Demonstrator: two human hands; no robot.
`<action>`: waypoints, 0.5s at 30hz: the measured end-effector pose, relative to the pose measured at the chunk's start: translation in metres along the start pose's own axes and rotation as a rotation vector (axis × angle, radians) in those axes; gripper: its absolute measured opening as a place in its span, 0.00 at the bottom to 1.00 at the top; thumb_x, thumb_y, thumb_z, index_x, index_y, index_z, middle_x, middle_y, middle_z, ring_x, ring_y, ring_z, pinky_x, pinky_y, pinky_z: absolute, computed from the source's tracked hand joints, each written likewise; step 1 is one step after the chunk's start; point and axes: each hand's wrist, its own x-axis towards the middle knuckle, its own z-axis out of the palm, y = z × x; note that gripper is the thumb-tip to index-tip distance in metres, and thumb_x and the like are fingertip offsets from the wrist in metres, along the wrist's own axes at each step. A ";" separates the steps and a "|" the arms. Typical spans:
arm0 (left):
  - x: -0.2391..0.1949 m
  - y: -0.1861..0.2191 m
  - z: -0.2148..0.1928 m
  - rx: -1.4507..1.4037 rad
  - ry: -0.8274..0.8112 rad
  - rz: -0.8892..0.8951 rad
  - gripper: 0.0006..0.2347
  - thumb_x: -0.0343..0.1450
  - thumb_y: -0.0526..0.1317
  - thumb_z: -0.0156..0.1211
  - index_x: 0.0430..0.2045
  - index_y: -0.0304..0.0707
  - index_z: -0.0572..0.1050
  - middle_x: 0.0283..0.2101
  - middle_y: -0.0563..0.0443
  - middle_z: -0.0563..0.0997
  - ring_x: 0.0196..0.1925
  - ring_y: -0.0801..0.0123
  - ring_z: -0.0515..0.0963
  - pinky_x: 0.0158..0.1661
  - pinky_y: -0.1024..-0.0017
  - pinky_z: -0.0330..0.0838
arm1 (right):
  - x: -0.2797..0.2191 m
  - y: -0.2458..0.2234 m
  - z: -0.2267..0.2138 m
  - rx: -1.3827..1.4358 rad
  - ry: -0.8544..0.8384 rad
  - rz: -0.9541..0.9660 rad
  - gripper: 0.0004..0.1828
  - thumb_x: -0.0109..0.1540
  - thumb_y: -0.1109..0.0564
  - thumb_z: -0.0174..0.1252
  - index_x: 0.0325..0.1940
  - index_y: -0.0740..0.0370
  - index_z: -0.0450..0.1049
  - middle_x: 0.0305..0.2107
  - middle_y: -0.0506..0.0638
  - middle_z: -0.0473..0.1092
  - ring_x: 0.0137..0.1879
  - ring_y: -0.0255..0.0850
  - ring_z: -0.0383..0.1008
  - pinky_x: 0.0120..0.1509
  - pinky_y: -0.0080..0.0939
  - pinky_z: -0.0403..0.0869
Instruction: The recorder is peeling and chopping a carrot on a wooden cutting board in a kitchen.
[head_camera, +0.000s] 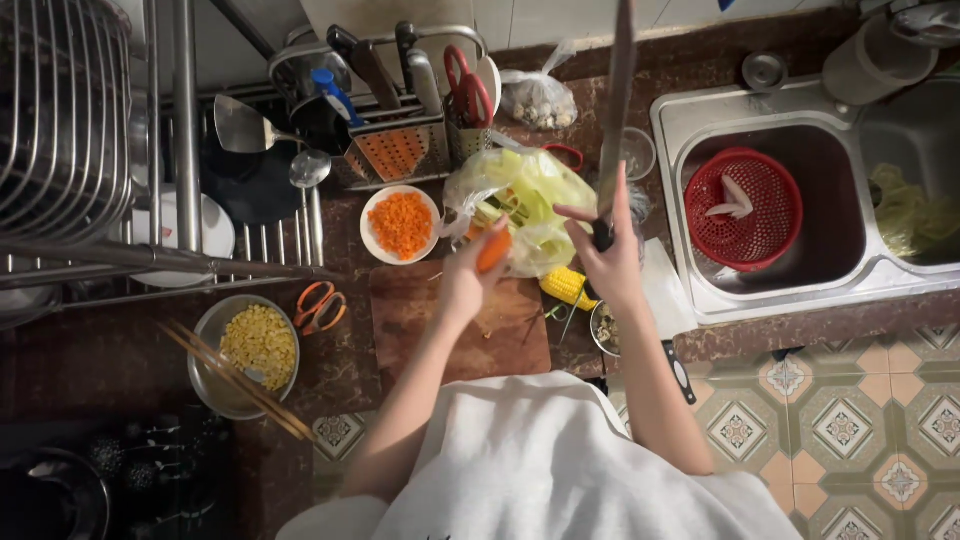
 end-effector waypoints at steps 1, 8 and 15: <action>0.009 -0.005 -0.001 0.001 0.000 -0.002 0.21 0.72 0.39 0.60 0.62 0.43 0.72 0.52 0.45 0.84 0.51 0.67 0.85 0.53 0.68 0.79 | -0.004 0.002 0.004 0.001 -0.001 0.002 0.53 0.68 0.68 0.57 0.85 0.43 0.30 0.59 0.63 0.75 0.46 0.38 0.82 0.37 0.29 0.79; 0.062 -0.048 -0.002 -0.164 0.119 -0.362 0.12 0.73 0.43 0.66 0.44 0.34 0.76 0.41 0.49 0.82 0.43 0.69 0.82 0.44 0.74 0.74 | -0.009 0.003 0.038 -0.153 -0.062 -0.350 0.53 0.66 0.73 0.52 0.84 0.45 0.30 0.70 0.73 0.52 0.65 0.59 0.73 0.34 0.44 0.75; 0.056 -0.046 -0.027 -0.825 0.043 -0.368 0.18 0.74 0.54 0.60 0.46 0.41 0.67 0.34 0.58 0.73 0.36 0.75 0.76 0.44 0.64 0.77 | -0.051 0.068 0.024 -0.731 0.111 0.158 0.43 0.71 0.54 0.55 0.84 0.45 0.38 0.27 0.68 0.76 0.34 0.66 0.78 0.37 0.58 0.73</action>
